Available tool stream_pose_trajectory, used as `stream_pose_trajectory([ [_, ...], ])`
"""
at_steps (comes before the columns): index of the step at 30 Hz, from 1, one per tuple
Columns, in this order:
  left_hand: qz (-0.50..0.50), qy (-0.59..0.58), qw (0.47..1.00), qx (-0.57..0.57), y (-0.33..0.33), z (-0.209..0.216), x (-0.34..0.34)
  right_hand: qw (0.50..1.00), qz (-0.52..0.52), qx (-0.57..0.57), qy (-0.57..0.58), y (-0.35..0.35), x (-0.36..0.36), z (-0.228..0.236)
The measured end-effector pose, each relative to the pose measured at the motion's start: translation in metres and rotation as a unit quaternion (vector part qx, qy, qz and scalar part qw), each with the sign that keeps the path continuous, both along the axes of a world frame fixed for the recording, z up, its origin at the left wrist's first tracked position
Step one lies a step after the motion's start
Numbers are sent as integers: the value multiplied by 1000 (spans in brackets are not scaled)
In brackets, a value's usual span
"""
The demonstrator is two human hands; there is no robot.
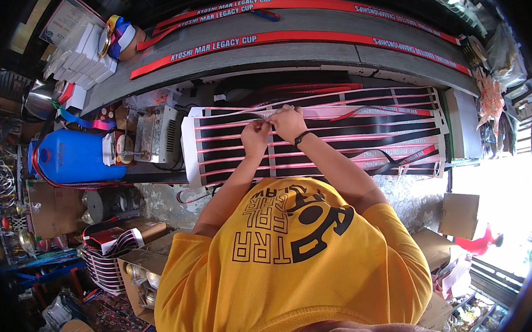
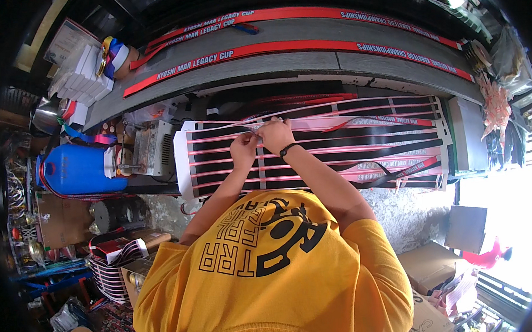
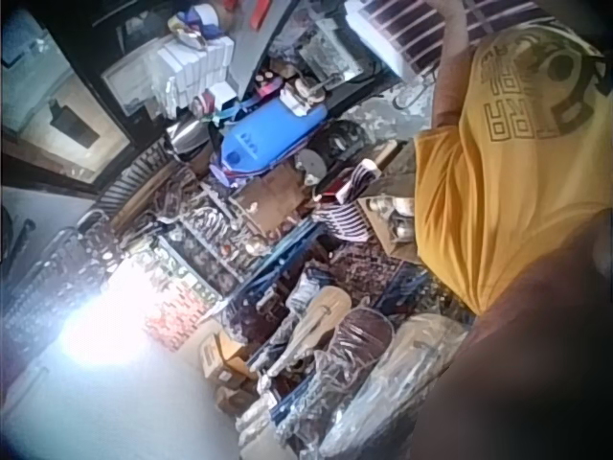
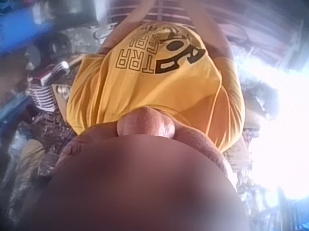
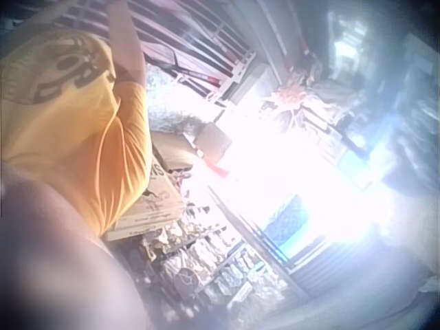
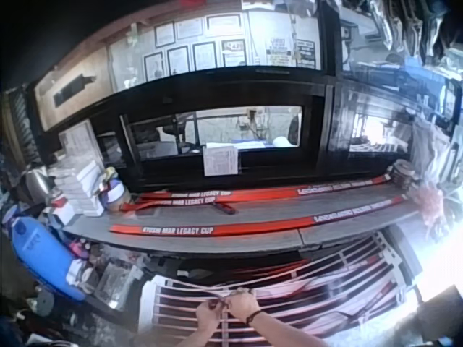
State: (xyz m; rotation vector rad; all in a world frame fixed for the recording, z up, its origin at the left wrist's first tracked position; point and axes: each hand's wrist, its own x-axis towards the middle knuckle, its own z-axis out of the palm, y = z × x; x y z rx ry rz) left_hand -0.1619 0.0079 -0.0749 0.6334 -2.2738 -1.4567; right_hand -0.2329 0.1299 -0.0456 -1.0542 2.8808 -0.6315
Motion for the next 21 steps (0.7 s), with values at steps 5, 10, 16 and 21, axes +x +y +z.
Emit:
stream_pose_trajectory([
  [5,-4,36,999,-33,3,1,1,998,-40,-23,-30,-2,-5,-6],
  [10,-12,48,997,-59,7,-1,1,994,-84,-23,-64,-5,-10,-17],
  [16,-13,15,998,-65,6,-1,5,992,-106,0,-75,-6,-19,-27],
  [21,-8,6,1000,-17,8,5,3,993,-62,2,-97,-4,-19,-24],
])
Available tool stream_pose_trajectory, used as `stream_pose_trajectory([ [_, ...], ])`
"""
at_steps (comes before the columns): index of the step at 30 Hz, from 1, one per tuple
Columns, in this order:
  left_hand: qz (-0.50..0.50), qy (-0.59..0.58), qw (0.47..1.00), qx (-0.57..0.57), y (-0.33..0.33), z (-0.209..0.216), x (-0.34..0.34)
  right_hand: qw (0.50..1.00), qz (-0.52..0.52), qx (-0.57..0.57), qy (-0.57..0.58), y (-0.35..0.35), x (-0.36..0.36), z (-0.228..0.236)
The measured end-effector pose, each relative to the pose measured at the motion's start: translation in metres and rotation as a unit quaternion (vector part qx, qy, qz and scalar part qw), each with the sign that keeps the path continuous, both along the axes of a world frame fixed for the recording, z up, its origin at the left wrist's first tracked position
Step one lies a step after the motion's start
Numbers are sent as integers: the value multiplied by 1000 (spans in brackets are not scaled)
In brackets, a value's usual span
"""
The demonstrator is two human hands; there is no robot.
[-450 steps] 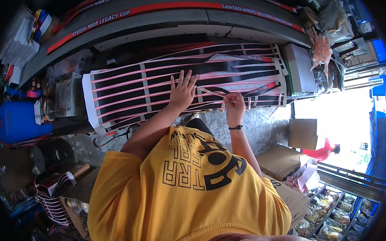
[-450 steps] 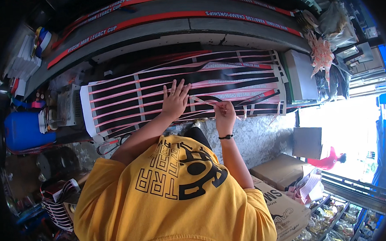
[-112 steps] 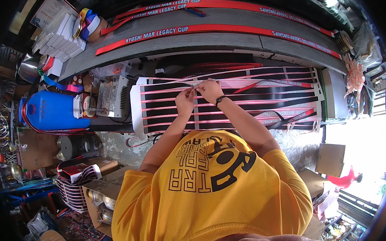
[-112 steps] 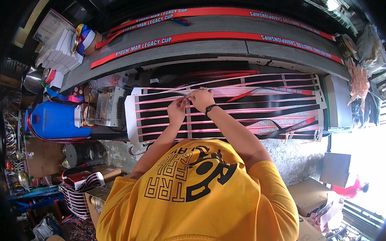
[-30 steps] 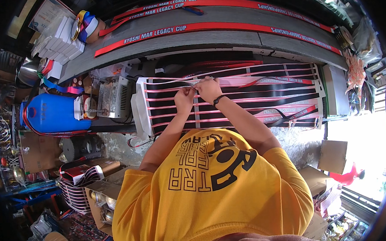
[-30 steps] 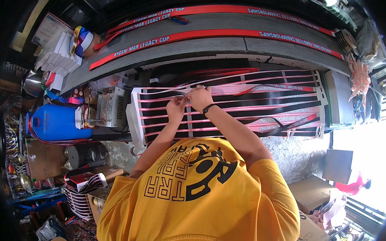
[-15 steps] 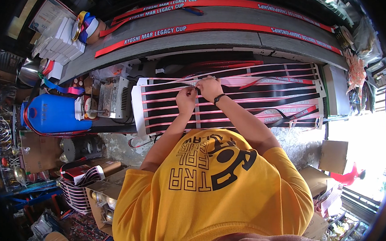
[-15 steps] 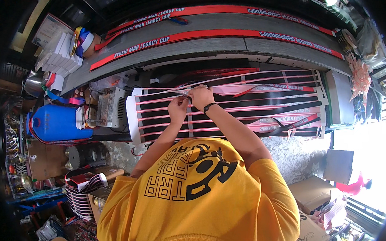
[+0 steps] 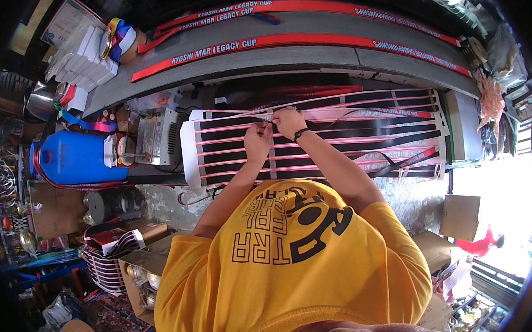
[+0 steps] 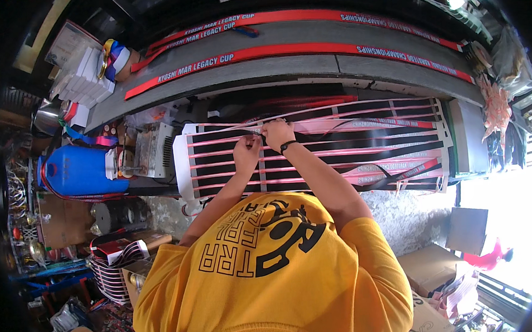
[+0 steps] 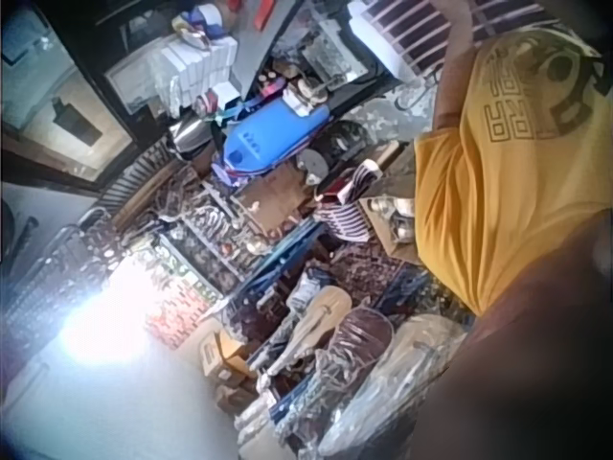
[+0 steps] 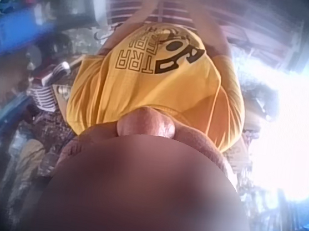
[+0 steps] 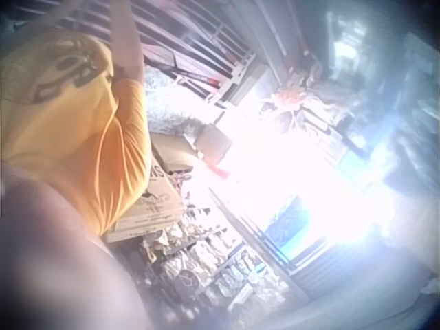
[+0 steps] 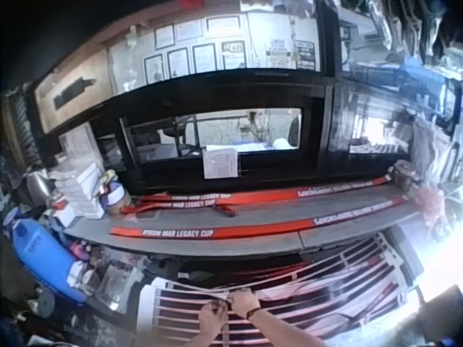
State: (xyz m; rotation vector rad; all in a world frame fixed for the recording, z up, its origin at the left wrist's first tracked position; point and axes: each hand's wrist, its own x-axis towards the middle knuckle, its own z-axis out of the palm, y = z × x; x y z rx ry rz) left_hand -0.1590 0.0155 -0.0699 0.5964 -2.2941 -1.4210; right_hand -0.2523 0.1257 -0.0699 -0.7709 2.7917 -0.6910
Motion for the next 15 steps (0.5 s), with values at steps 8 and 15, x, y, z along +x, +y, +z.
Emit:
stream_pose_trajectory([
  [8,16,-32,996,-79,-4,-7,-8,999,1,-35,-11,5,8,7],
  [15,12,-46,997,-61,-7,-13,-8,999,23,-49,-8,9,8,11],
])
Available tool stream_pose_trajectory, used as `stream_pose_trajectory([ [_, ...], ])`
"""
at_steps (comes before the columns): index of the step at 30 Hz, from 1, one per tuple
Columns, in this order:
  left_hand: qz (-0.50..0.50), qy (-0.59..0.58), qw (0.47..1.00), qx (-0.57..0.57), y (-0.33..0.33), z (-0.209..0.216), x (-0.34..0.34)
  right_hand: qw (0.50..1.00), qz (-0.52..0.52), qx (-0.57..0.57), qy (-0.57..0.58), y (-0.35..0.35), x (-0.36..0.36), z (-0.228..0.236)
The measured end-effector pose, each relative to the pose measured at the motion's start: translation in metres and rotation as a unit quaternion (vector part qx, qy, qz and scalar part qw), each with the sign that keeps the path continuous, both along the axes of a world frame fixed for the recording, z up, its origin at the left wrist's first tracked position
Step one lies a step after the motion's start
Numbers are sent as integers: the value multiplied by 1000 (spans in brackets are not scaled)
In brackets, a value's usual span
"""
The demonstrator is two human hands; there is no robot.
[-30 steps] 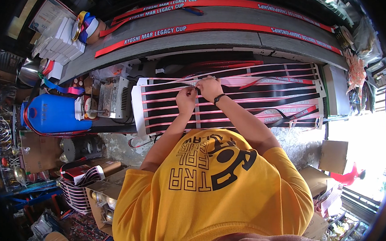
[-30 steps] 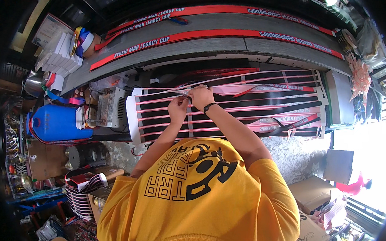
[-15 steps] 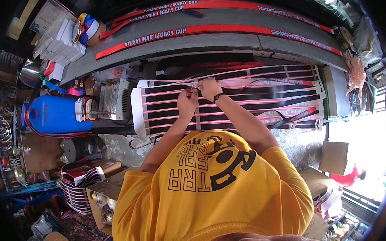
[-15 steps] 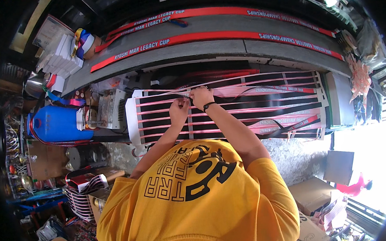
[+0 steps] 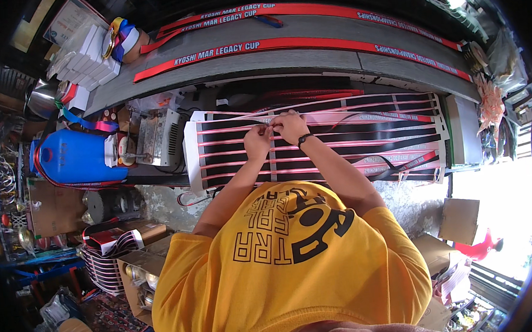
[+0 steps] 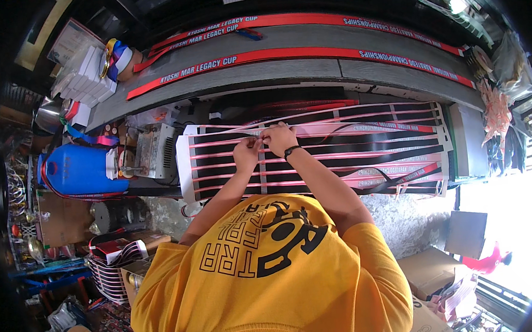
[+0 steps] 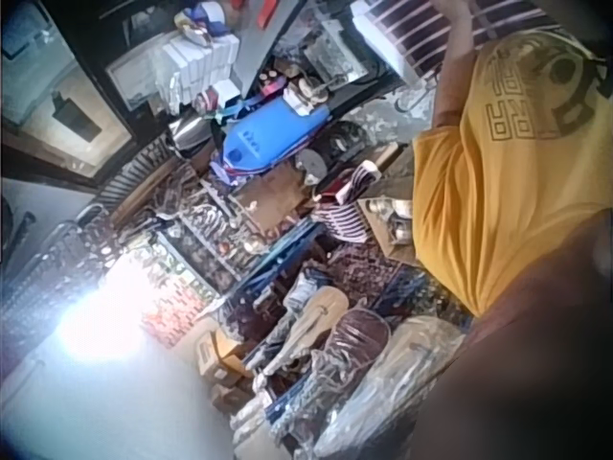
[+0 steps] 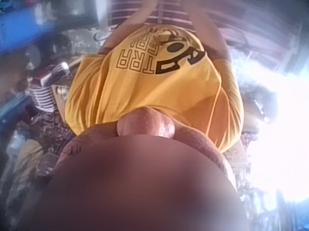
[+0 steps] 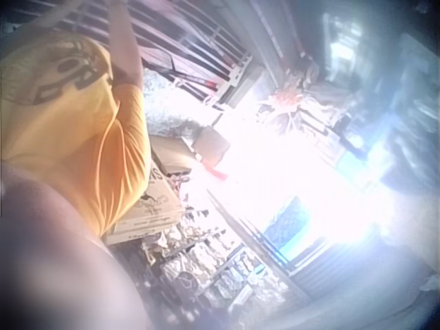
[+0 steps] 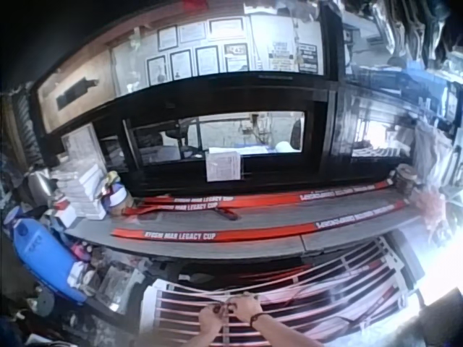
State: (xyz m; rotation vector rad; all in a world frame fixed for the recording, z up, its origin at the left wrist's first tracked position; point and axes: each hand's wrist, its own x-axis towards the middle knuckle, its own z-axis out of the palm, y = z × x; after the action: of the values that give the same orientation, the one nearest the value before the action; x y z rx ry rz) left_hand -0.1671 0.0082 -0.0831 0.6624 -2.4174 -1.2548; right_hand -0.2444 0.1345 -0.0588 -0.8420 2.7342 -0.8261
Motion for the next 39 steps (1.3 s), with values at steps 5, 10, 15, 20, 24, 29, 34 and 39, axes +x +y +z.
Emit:
stream_pose_trajectory([
  [5,-33,-6,999,2,-4,5,0,999,-47,4,-10,-3,-10,-7],
  [10,-29,-15,999,1,-5,3,-1,994,-90,53,-33,-16,-17,-15],
  [15,-28,-12,999,36,-6,-2,0,992,-110,53,-30,-19,-18,-17],
  [20,-13,-15,998,58,-3,4,4,991,-102,68,-60,-19,-19,-13],
  [24,-23,-22,997,76,-1,6,6,991,-109,70,-46,-20,-19,-16],
  [29,-20,-1,998,64,-3,-5,4,991,-123,51,-5,-21,-17,-21],
  [34,-46,29,998,21,-2,-1,5,994,-81,30,-63,-12,-21,-16],
  [39,-60,31,997,-25,3,19,5,994,-73,43,-71,-11,-20,-13],
])
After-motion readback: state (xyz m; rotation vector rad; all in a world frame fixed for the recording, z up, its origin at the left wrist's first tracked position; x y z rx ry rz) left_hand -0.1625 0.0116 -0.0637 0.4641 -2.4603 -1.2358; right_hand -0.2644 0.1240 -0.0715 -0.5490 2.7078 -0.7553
